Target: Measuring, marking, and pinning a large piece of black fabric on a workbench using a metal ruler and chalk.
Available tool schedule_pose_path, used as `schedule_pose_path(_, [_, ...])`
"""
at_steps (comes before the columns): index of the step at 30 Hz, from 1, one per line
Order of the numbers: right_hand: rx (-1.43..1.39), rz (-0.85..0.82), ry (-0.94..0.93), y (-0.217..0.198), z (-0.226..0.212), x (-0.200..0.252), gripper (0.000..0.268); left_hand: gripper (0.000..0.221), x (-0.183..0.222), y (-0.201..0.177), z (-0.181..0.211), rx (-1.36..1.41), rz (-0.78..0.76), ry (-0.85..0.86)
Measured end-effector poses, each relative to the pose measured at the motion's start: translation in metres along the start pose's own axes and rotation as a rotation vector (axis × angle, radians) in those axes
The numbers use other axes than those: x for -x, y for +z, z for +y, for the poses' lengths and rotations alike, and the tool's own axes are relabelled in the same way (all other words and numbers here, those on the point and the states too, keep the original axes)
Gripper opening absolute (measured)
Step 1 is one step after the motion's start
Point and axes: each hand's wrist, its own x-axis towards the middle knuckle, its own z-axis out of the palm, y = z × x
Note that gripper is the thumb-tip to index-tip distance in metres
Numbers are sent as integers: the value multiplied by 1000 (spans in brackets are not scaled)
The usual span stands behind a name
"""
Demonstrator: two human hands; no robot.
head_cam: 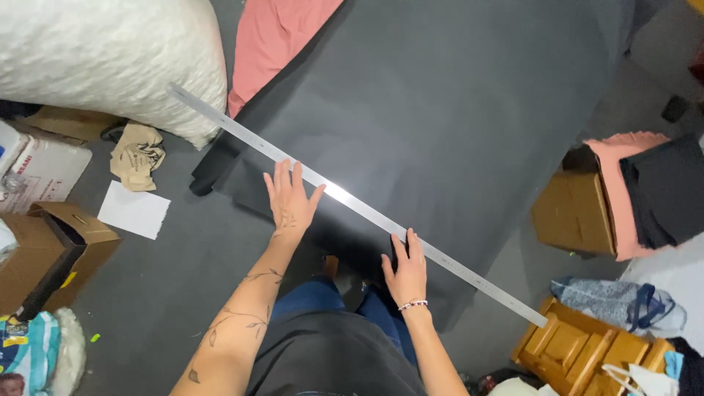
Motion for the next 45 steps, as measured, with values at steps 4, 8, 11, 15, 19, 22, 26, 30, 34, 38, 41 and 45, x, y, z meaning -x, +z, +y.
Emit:
schedule_pose_path(4, [71, 103, 11, 9, 17, 20, 52, 76, -2, 16, -17, -108, 26, -9])
schedule_pose_path(8, [146, 173, 12, 17, 18, 26, 55, 75, 1, 7, -16, -49, 61, 48])
schedule_pose_path(11, [191, 199, 3, 24, 24, 24, 58, 77, 10, 12, -8, -25, 78, 121])
schedule_pose_path(15, [210, 194, -50, 20, 25, 20, 63, 87, 21, 23, -7, 97, 56, 79])
schedule_pose_path(19, [73, 160, -184, 0, 13, 15, 60, 90, 21, 16, -9, 112, 52, 92])
schedule_pose_path(22, [66, 114, -162, -2, 13, 16, 61, 93, 23, 19, -8, 73, -40, 47])
schedule_pose_path(26, [62, 108, -152, -4, 13, 16, 62, 91, 24, 16, -5, 47, 14, 27])
schedule_pose_path(30, [80, 109, -166, -4, 15, 14, 63, 91, 23, 15, -4, 44, 41, 38])
schedule_pose_path(34, [72, 115, -171, -3, 16, 15, 63, 91, 25, 17, -3, 40, 13, 25])
schedule_pose_path(38, [70, 88, -162, -5, 14, 15, 62, 95, 26, 22, -2, 24, -25, -7])
schedule_pose_path(41, [72, 79, -156, -7, 13, 15, 62, 96, 26, 23, -1, 25, -31, -11])
schedule_pose_path(45, [95, 98, -158, -8, 12, 15, 62, 97, 25, 22, -2, 23, -9, 4])
